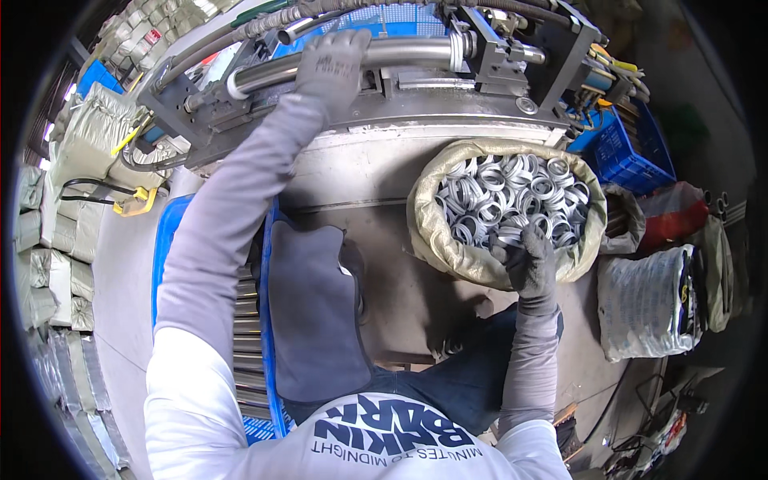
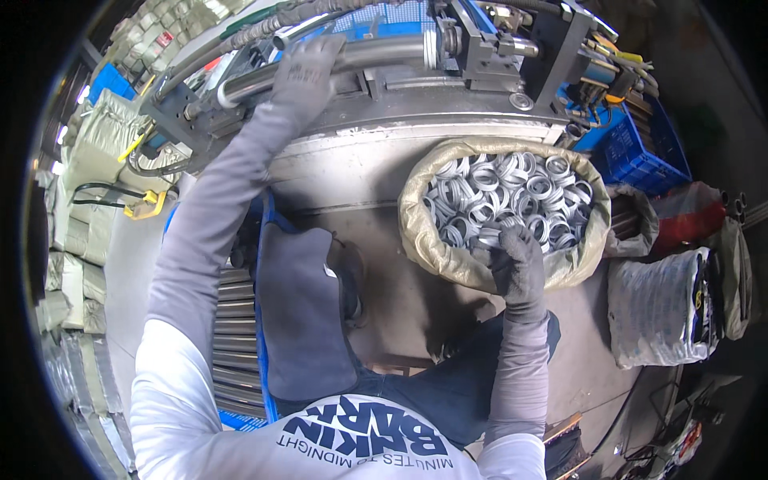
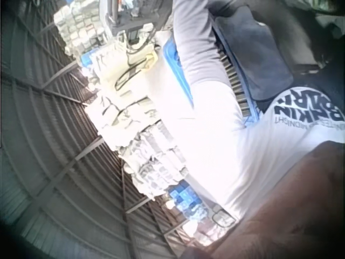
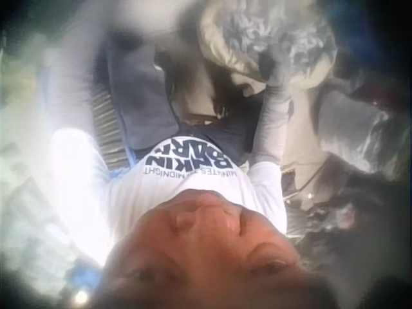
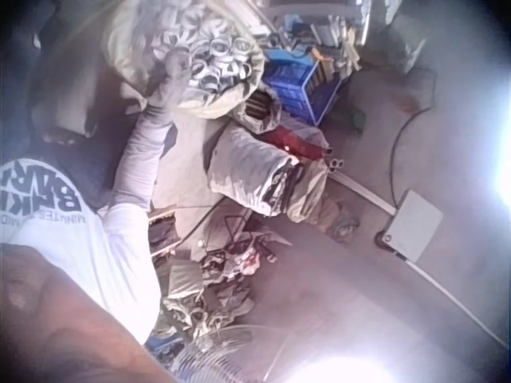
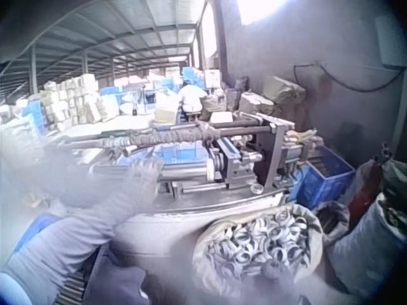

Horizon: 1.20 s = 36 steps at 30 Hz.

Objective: The person repeatedly takes metal pipes from a crate and metal rings from a sack, fits a ring onto each pipe, and loads the pipe into a machine.

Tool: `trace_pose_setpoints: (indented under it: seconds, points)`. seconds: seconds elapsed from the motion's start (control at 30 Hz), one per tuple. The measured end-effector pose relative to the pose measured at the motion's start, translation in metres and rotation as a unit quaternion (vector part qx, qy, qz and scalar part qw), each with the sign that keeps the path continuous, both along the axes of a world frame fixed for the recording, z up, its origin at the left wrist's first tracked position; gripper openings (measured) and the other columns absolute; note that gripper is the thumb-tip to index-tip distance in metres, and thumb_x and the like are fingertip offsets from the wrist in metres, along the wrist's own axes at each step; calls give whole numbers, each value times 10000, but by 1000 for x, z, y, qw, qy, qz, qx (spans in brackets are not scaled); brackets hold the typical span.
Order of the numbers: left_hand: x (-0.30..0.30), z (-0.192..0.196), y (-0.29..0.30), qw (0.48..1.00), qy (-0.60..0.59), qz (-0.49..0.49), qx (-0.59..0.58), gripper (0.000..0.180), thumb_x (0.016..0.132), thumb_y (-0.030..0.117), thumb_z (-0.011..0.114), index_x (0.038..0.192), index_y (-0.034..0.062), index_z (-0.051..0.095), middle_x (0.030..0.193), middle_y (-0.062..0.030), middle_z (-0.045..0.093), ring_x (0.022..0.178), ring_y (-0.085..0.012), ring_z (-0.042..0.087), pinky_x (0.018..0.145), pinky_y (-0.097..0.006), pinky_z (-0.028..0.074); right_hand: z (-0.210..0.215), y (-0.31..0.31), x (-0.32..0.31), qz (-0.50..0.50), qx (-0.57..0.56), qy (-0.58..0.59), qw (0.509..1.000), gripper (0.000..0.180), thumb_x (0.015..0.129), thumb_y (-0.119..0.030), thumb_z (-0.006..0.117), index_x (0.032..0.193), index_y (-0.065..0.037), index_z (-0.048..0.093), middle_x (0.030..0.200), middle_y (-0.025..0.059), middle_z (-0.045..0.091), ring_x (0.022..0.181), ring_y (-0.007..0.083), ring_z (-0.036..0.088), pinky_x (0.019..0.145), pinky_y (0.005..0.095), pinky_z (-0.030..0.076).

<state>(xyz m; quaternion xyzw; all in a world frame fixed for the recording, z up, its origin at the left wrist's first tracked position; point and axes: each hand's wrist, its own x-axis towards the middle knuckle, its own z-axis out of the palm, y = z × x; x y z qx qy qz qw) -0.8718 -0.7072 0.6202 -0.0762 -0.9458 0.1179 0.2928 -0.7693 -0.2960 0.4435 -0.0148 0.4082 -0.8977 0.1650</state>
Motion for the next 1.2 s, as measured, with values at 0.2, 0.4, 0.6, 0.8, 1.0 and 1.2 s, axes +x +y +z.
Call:
trace_pose_setpoints:
  seconds: [0.2, 0.4, 0.6, 0.8, 1.0, 1.2]
  points:
    - [-87, -8, -25, 995, -49, 81, 7, 525, 964, 243, 725, 1440, 123, 539, 1392, -156, 644, 1314, -320, 626, 1169, -541, 409, 28, -17, 6, 36, 132, -16, 991, 580, 1092, -466, 541, 1410, 12, 617, 1069, 175, 736, 831, 230, 723, 721, 332, 599]
    - [-88, -51, -82, 995, -20, 21, -94, 671, 914, 220, 724, 1533, 114, 488, 1494, -171, 603, 1423, -326, 553, 1244, -514, 355, 15, -35, -2, 43, 188, -15, 981, 647, 1090, -557, 557, 1497, -55, 584, 1219, 34, 646, 1072, 140, 623, 857, 322, 542]
    - [96, -44, -122, 980, -103, -145, 93, 579, 940, 234, 673, 1495, 117, 561, 1358, -180, 674, 1288, -346, 632, 1117, -459, 483, 13, -2, 2, -40, 198, 101, 974, 629, 1060, -332, 611, 1575, -2, 463, 1523, 116, 526, 1295, 277, 587, 1116, 490, 517]
    - [371, -190, -274, 951, -277, 82, 115, 511, 890, 191, 701, 1388, 107, 629, 1318, -149, 664, 1243, -353, 634, 1080, -490, 497, -7, -3, -5, -121, 505, 434, 736, 605, 1034, -279, 679, 1499, 51, 478, 1336, 180, 684, 1175, 288, 708, 1025, 409, 570]
    - [389, -249, -301, 944, -216, 240, 67, 640, 883, 167, 704, 1497, 121, 529, 1459, -132, 593, 1330, -333, 591, 1115, -492, 461, 7, -47, 28, -90, 430, 353, 826, 497, 1062, -151, 637, 1501, 36, 496, 1272, 192, 672, 1056, 257, 707, 883, 391, 616]
    - [363, -277, -355, 900, -211, 382, 13, 564, 938, 167, 645, 1469, 51, 493, 1403, -156, 604, 1253, -327, 637, 1014, -488, 530, 7, -71, 37, -78, 398, 430, 807, 837, 865, 112, 745, 1601, 15, 359, 1413, 166, 651, 1173, 234, 692, 926, 329, 618]
